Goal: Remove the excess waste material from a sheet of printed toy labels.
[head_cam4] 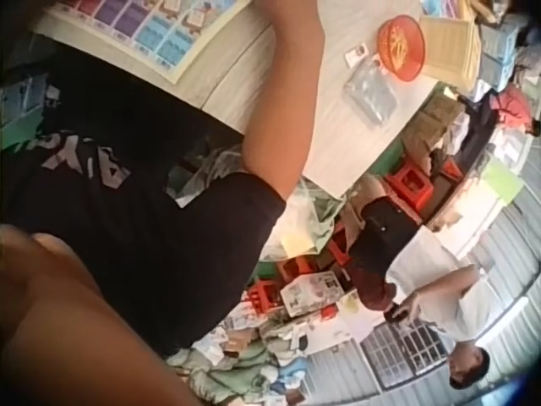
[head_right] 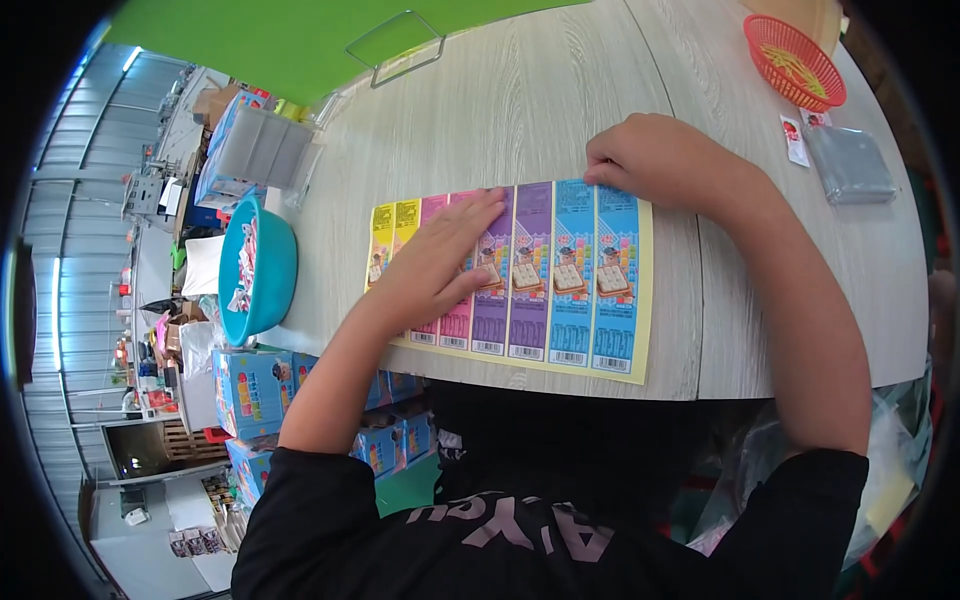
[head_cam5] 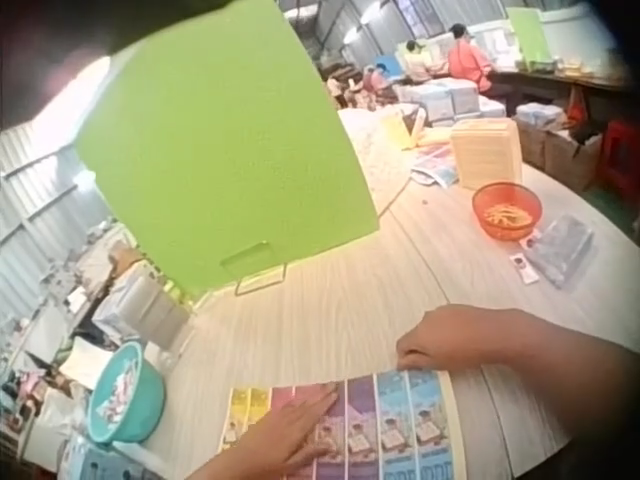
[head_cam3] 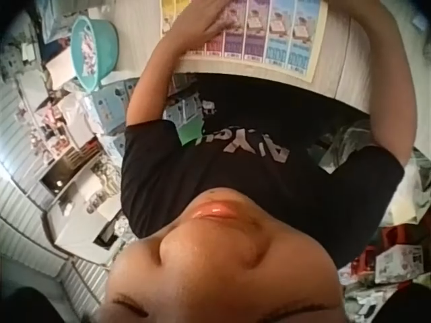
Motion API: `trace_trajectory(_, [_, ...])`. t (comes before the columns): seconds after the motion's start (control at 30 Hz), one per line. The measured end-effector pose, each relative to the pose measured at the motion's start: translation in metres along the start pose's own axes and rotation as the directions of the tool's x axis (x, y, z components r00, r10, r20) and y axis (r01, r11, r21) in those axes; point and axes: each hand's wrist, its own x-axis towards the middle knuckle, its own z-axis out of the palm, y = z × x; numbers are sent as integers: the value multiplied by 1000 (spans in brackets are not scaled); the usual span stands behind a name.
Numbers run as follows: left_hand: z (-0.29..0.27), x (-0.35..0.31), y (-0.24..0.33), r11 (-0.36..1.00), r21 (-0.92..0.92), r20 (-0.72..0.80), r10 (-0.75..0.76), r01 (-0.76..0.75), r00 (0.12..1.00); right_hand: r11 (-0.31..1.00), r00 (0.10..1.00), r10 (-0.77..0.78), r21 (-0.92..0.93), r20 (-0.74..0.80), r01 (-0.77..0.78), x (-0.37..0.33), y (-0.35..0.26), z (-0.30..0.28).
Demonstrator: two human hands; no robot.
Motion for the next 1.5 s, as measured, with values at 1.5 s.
trace_trajectory(1.5, [9, -65, -96, 954, 101, -356, -230, 282, 906, 940, 966, -235, -226, 109, 254, 72, -122, 20])
